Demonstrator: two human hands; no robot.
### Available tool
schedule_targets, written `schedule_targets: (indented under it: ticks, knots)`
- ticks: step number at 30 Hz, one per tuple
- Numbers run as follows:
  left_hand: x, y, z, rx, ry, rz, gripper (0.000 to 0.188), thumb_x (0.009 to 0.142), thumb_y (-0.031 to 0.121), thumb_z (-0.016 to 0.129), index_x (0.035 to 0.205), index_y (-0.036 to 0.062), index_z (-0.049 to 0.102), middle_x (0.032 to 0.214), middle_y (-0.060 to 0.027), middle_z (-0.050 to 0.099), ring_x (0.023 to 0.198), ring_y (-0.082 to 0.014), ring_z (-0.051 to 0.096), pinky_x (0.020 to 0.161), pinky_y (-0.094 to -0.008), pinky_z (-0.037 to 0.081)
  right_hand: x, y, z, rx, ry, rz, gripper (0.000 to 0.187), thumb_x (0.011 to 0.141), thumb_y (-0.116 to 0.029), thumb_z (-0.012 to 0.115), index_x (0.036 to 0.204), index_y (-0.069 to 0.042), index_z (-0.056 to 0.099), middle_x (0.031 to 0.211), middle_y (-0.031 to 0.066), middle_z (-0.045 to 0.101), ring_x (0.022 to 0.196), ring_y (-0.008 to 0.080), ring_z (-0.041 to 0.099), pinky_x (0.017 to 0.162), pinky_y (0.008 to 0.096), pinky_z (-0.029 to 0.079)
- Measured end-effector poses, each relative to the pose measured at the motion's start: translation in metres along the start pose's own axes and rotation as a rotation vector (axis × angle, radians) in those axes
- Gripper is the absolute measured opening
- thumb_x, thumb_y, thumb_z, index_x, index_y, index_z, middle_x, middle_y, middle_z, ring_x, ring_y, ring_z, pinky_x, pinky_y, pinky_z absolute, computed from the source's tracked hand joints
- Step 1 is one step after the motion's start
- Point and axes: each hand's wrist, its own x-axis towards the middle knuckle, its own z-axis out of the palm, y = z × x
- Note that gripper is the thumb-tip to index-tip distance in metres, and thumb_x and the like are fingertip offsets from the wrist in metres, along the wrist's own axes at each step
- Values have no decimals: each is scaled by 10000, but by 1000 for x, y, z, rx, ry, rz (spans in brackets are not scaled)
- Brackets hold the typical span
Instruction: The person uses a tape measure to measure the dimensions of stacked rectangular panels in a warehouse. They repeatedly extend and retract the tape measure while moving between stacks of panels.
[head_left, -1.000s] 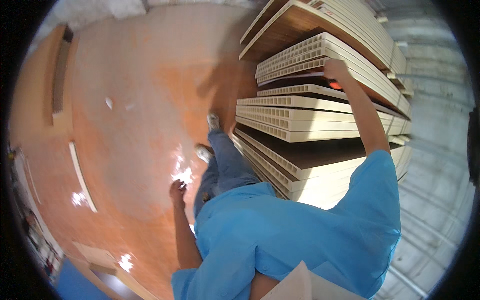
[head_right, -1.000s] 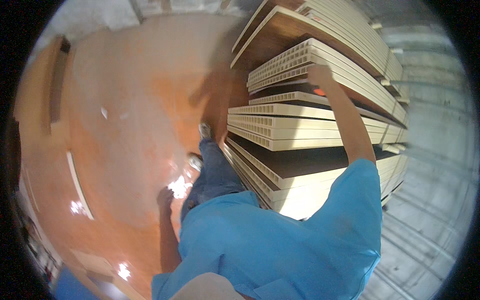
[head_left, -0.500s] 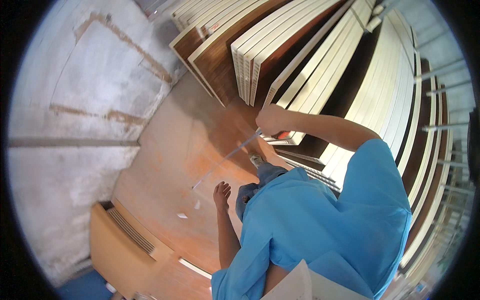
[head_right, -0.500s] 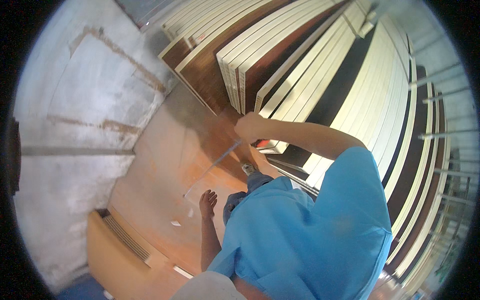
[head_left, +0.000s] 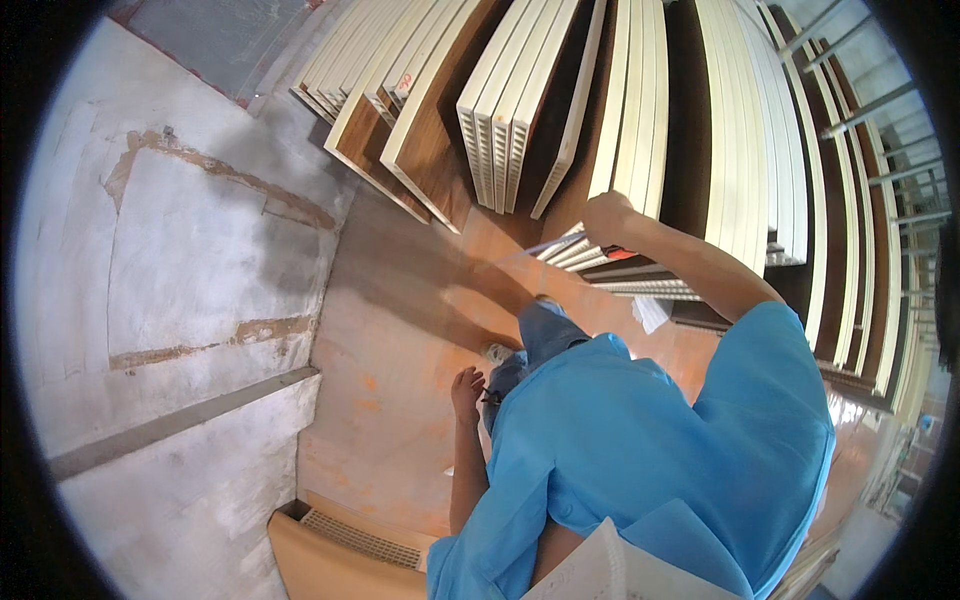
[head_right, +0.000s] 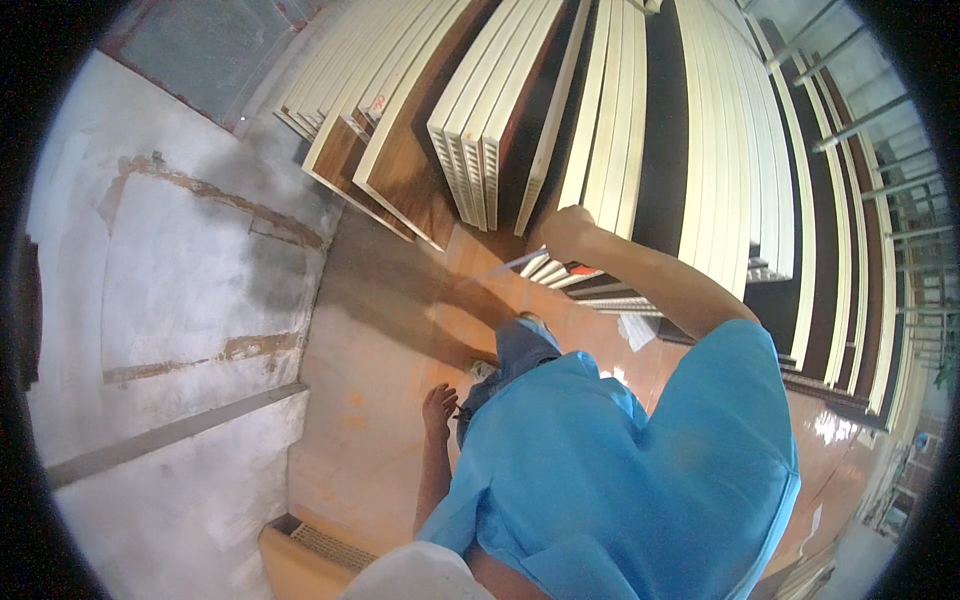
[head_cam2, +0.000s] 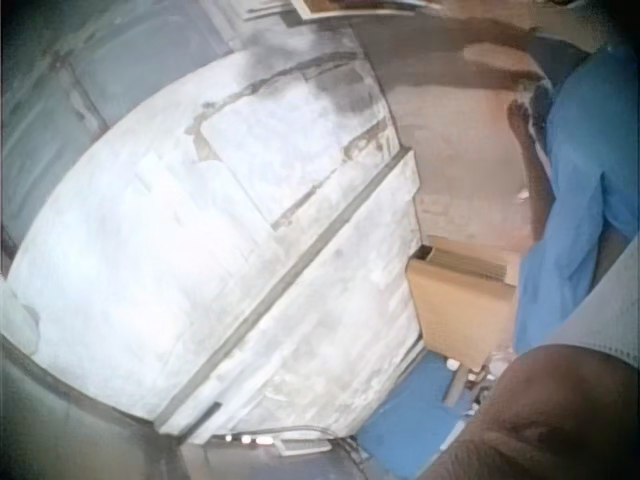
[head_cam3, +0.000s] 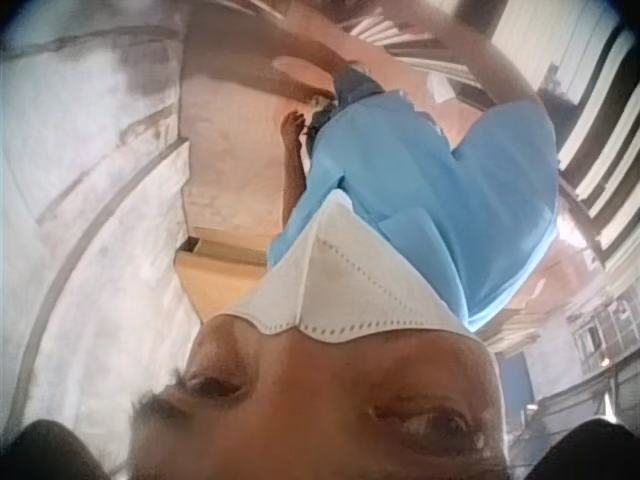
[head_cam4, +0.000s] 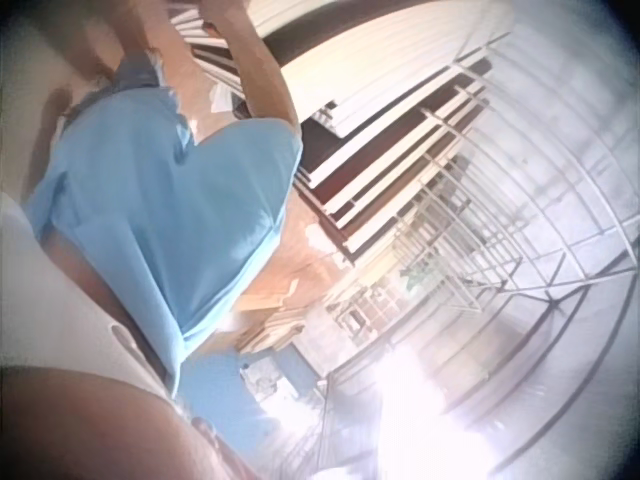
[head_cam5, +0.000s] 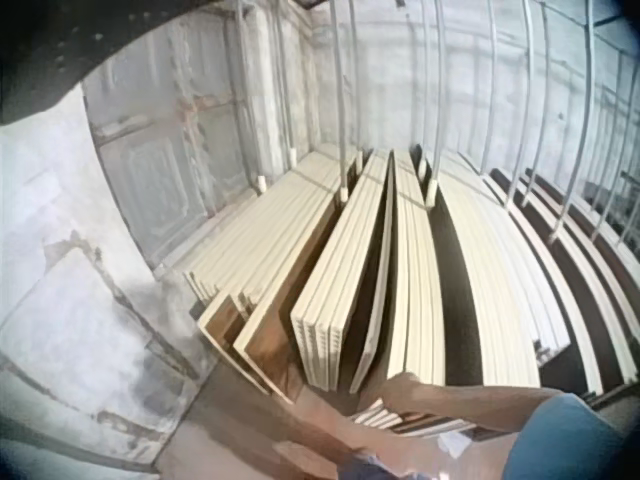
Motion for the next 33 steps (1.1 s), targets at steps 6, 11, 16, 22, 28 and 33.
schedule_targets:
  ticks: [6,11,16,22,28,33]
  knots:
    - [11,84,38,235,-480,-26,433,929,367,539,1175,13,585,1084,-108,635,973,-192,600,846,-309,465,0,-46,74,208,-156,-37,225,748,-203,591,828,-35,718,863,165,693,798,298,684,673,413,543]
    - [56,95,93,-96,-700,-462,422,954,399,496,1141,24,551,1070,-140,631,997,-256,606,861,-345,481,-1,-101,125,488,-231,-3,279,754,-238,563,794,-1,706,850,224,672,810,356,670,730,467,528]
    - [98,91,110,-153,-688,-628,301,943,345,541,1002,51,571,934,-101,643,874,-225,629,727,-328,524,-25,-122,89,659,-283,202,281,759,-224,549,827,2,702,877,237,671,828,389,662,769,468,520]
    - [112,101,155,-149,-581,-727,258,908,324,613,956,73,573,844,-76,629,784,-195,632,651,-307,530,-84,-86,5,492,-294,458,252,737,-194,554,774,13,693,788,220,667,772,361,671,722,450,526]
    - [132,138,184,-55,-714,-696,386,915,435,561,1042,71,536,926,-96,651,811,-189,633,736,-353,515,-117,-47,-74,322,-215,524,232,758,-178,535,725,15,658,787,235,645,764,371,649,715,445,524]
    - [154,145,132,59,-789,-610,477,914,490,526,1092,48,531,983,-100,651,890,-190,622,779,-348,503,-46,-22,-82,174,-169,534,216,764,-152,534,779,15,669,824,236,656,803,376,655,756,453,527]
